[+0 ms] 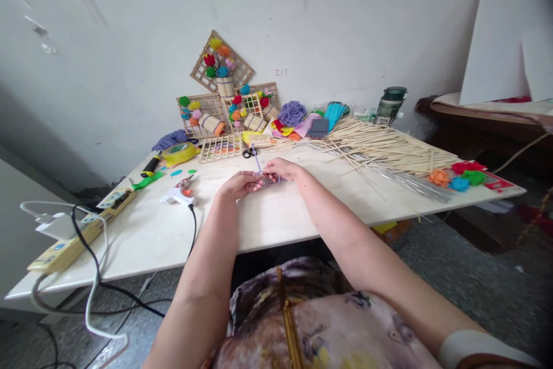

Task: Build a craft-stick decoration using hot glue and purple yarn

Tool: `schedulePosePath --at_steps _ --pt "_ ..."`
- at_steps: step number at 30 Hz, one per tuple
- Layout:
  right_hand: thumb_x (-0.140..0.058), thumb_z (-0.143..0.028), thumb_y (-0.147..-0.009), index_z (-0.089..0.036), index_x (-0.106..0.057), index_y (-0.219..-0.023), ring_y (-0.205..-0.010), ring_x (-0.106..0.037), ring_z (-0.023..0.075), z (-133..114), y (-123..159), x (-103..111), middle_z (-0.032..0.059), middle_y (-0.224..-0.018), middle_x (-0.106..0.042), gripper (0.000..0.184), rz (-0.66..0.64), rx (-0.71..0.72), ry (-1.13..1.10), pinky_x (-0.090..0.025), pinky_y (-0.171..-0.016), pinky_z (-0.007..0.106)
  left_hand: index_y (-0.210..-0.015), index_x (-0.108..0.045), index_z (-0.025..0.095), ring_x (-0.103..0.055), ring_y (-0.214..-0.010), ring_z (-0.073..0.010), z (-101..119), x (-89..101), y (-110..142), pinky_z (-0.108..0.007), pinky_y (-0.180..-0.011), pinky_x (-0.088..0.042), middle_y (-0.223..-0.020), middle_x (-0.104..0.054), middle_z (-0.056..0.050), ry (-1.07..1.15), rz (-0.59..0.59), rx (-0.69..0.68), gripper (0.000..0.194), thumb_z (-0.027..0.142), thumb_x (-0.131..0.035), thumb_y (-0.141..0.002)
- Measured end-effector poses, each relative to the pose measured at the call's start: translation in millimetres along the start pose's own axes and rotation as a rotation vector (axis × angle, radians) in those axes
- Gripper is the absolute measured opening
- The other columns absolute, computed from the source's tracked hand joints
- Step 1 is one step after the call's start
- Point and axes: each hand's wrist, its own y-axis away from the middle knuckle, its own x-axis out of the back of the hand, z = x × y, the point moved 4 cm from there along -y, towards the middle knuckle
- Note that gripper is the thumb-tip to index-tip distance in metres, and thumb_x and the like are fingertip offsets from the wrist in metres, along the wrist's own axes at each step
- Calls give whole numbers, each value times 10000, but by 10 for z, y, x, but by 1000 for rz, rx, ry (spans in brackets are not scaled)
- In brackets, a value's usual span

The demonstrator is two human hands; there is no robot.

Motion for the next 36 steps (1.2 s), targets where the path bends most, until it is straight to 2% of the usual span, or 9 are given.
schedulePosePath --at_steps 3,7,13,20,24,29,33,36 --pt "-529 -128 -812 -132 -499 -685 -342 -308 14 -21 9 -43 -72 -464 -440 130 -47 -84 -22 -191 -342 132 -764 -630 47 -599 -469 -83 -9 15 -16 -147 -496 -502 -617 -659 -72 -19 -10 2 94 1 -552 -788" --pt "-532 -153 -808 -151 -458 -675 -319 -227 6 -74 28 -80 -86 -467 -410 152 -8 -163 45 -119 -334 148 -793 -645 45 -604 -472 -84 -14 19 -24 -149 -502 -505 -634 -665 -78 -58 1 8 90 13 -562 -783" --pt "-556 -253 -801 -165 -436 -653 -330 -214 22 -53 6 -121 -101 -430 -321 209 81 -198 107 -123 -361 170 -758 -645 54 -605 -481 -87 -3 -53 2 -153 -504 -499 -630 -668 -83 -143 29 26 86 1 -577 -758" --pt "-604 -202 -757 -155 -492 -663 -336 -248 27 -57 3 -107 -99 -396 -350 153 237 -167 69 -141 -374 184 -796 -661 85 -598 -487 -94 10 15 33 -168 -513 -486 -619 -671 -68 -254 135 66 59 110 -629 -753" --pt "-569 -158 -782 -125 -532 -653 -321 -229 14 -83 17 -75 -72 -402 -436 139 288 -107 27 -127 -359 189 -745 -650 95 -549 -436 -77 51 111 88 -170 -459 -428 -580 -647 -45 -305 201 53 85 164 -680 -704" --pt "-563 -133 -777 -105 -573 -681 -324 -219 8 -98 27 -70 -30 -481 -560 101 359 -85 -67 -121 -348 192 -683 -622 106 -449 -381 -47 109 50 137 -178 -389 -301 -564 -622 -23 -367 121 -54 148 231 -699 -658" --pt "-572 -120 -765 -107 -571 -672 -331 -231 3 -121 32 -86 -14 -538 -602 94 370 -61 -171 -129 -354 189 -619 -590 118 -403 -354 -46 68 -62 118 -199 -370 -232 -538 -602 -20 -467 19 -23 208 292 -701 -648" --pt "-572 -111 -767 -112 -566 -689 -332 -222 4 -120 25 -96 -11 -565 -621 78 362 -46 -223 -123 -352 187 -592 -582 120 -384 -345 -43 44 -104 96 -205 -364 -206 -519 -589 -19 -507 -3 -19 257 337 -712 -637"
